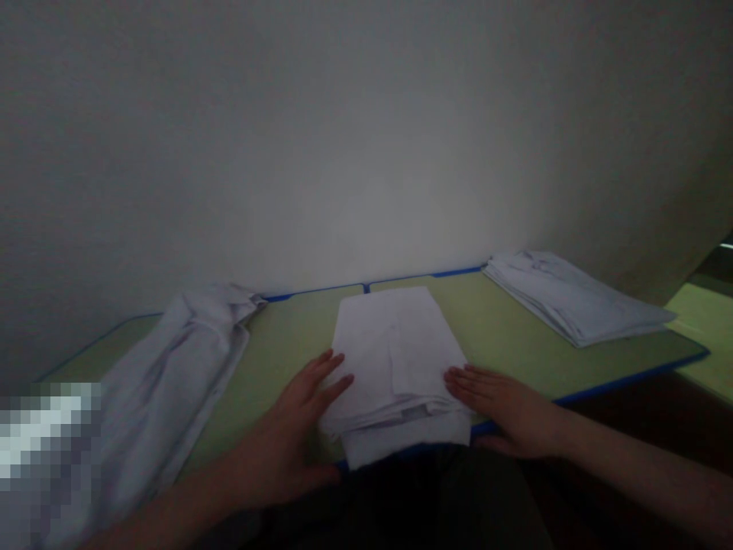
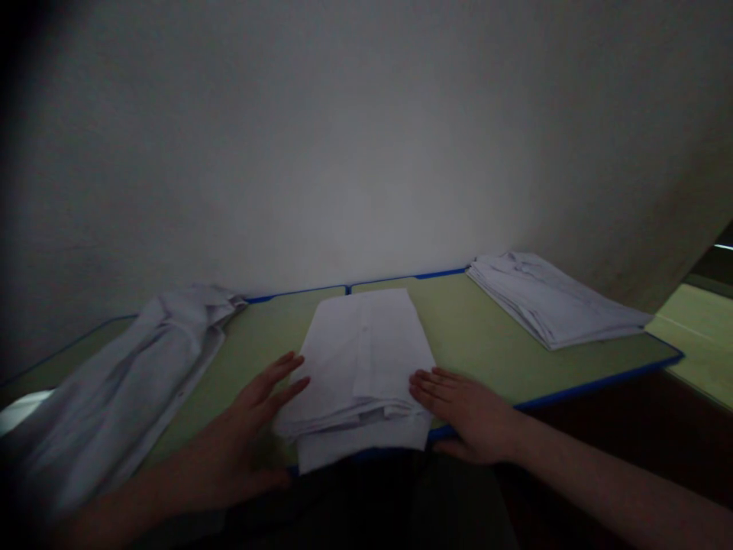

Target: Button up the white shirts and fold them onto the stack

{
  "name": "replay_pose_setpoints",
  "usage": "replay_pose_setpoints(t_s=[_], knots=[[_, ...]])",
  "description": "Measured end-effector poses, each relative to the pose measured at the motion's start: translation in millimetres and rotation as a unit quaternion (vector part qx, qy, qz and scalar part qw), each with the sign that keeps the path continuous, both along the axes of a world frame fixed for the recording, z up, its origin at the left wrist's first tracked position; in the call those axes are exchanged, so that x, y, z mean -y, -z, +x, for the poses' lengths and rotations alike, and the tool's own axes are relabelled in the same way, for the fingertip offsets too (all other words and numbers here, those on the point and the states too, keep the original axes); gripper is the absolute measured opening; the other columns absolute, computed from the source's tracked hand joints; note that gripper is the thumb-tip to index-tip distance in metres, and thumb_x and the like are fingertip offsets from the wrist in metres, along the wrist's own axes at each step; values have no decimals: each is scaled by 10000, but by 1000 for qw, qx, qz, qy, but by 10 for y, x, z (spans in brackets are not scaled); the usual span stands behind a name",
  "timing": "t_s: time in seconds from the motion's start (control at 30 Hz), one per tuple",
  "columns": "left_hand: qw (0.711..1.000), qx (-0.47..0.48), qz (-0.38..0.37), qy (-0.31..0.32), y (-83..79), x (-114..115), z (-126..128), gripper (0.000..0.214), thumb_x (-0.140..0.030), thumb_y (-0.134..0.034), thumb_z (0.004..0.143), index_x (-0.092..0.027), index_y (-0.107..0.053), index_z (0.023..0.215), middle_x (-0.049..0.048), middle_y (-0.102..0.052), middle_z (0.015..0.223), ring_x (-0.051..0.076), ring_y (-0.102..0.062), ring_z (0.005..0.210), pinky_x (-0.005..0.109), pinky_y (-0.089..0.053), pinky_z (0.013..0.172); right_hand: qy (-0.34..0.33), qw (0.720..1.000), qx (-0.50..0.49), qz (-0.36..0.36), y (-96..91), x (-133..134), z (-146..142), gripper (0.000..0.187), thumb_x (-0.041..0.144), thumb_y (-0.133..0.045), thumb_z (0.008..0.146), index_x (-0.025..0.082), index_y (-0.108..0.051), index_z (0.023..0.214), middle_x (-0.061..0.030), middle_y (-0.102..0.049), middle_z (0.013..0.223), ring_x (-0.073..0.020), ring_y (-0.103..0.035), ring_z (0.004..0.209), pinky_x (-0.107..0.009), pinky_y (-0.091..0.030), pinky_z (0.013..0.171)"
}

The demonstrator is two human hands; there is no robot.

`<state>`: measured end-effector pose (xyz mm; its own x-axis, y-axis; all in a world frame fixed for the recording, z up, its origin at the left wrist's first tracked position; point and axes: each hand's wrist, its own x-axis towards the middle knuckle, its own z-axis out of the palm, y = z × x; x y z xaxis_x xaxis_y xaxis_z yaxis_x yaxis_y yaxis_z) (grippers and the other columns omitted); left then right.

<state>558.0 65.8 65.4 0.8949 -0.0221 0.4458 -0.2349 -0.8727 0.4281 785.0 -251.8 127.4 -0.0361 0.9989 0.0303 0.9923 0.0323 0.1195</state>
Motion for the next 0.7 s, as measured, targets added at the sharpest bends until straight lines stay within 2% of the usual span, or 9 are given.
replay_pose_setpoints(t_s=[0.07,0.23,0.33,0.37,0.43,0.5,0.57,0.63,0.7], knots=[[999,-31,10,27,101,70,77,857,-407,-705,605,-378,-314,1367,63,-323,1426,314,-304,1293,490,-270,1055,26,999,31,21,148,40,-45,755,346,-540,763,132,-231,1417,-125,-267,1431,-223,-231,1331,-424,-222,1092],[994,-60,66,55,443,264,77,729,-282,-554,723,-493,-232,1342,-35,-435,1350,274,-452,1203,475,-391,990,54,990,91,89,478,209,-208,609,190,-485,775,150,-354,1369,-116,-378,1375,-232,-320,1290,-439,-260,1075],[995,-36,57,69,359,266,14,645,-286,-507,748,-566,-284,1285,-77,-570,1206,248,-568,1062,437,-483,886,40,992,98,65,360,301,-334,569,103,-455,763,152,-419,1329,-109,-437,1333,-226,-409,1234,-408,-317,1048],[996,-18,48,68,242,246,-3,627,-287,-508,744,-572,-315,1269,-77,-606,1153,244,-596,1009,426,-500,854,43,994,89,52,217,313,-377,553,100,-464,754,152,-453,1304,-108,-476,1300,-224,-462,1188,-387,-360,1017],[998,29,24,55,-120,188,-20,600,-265,-515,725,-557,-399,1237,-70,-648,1071,233,-625,925,398,-516,807,72,995,54,42,-236,297,-463,478,120,-494,750,180,-541,1221,-93,-587,1172,-216,-573,1043,-338,-453,908],[997,67,-18,24,-612,124,-4,516,-244,-549,708,-472,-527,1170,-39,-652,1048,217,-626,895,345,-522,767,120,991,5,60,-855,229,-541,342,179,-505,789,242,-614,1107,-51,-664,1007,-194,-625,904,-297,-493,799],[988,129,-84,16,-1147,68,49,330,-259,-610,700,-331,-631,1021,-3,-669,906,179,-628,781,266,-518,668,129,987,-55,74,-1524,118,-589,220,249,-494,838,259,-651,992,-13,-677,933,-170,-627,868,-260,-490,761],[965,189,-182,9,-1634,19,144,240,-280,-649,703,-232,-640,938,7,-661,807,150,-616,706,226,-497,605,129,981,-100,102,-2115,-22,-574,193,319,-511,840,221,-658,918,2,-674,879,-162,-625,838,-250,-485,740],[936,221,-272,35,-2001,-37,287,230,-301,-655,713,-178,-625,905,7,-650,769,124,-603,624,210,-477,545,143,970,-156,123,-2543,-187,-470,230,353,-519,834,179,-650,905,8,-666,866,-150,-618,831,-246,-478,736]])
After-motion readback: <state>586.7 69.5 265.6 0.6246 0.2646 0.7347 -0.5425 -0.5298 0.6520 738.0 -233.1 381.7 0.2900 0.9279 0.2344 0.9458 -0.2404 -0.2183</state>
